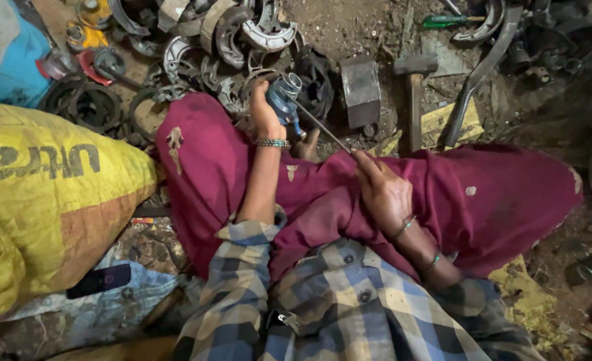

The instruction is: The person sits on the ground holding a small metal automotive part, working its inner surface with a long metal rod, then sets the part down and strikes it with a hammer. The part is handled and repositioned on the lap and on the ground throughout.

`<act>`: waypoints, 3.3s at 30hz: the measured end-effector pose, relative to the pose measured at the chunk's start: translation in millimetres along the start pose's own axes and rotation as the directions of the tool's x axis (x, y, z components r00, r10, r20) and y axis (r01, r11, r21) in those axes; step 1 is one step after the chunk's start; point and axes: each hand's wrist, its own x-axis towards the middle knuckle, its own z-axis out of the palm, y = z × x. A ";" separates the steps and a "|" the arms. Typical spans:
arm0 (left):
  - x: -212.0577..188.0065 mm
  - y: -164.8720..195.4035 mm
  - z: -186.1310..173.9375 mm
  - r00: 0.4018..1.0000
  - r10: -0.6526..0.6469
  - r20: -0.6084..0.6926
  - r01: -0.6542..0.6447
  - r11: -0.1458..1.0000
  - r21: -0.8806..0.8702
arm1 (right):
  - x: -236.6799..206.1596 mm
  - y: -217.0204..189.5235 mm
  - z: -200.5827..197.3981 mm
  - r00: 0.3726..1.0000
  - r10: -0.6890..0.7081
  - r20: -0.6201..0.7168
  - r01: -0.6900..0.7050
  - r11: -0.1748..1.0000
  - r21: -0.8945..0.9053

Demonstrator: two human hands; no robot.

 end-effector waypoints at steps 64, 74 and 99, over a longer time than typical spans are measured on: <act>5.2 41.9 -22.4 0.890 -0.108 0.443 0.277 0.900 -0.337 | 8.2 -31.6 -38.8 0.960 0.053 0.273 -0.124 0.961 0.249; 2.0 43.7 -21.1 0.898 -0.160 0.409 0.241 0.958 -0.155 | 7.0 -19.3 -30.9 0.965 0.019 0.260 -0.098 0.950 0.296; -1.7 30.3 -5.4 0.972 -0.133 0.195 0.098 0.979 0.178 | 6.8 -13.4 -7.3 0.894 0.263 0.363 -0.317 0.944 0.096</act>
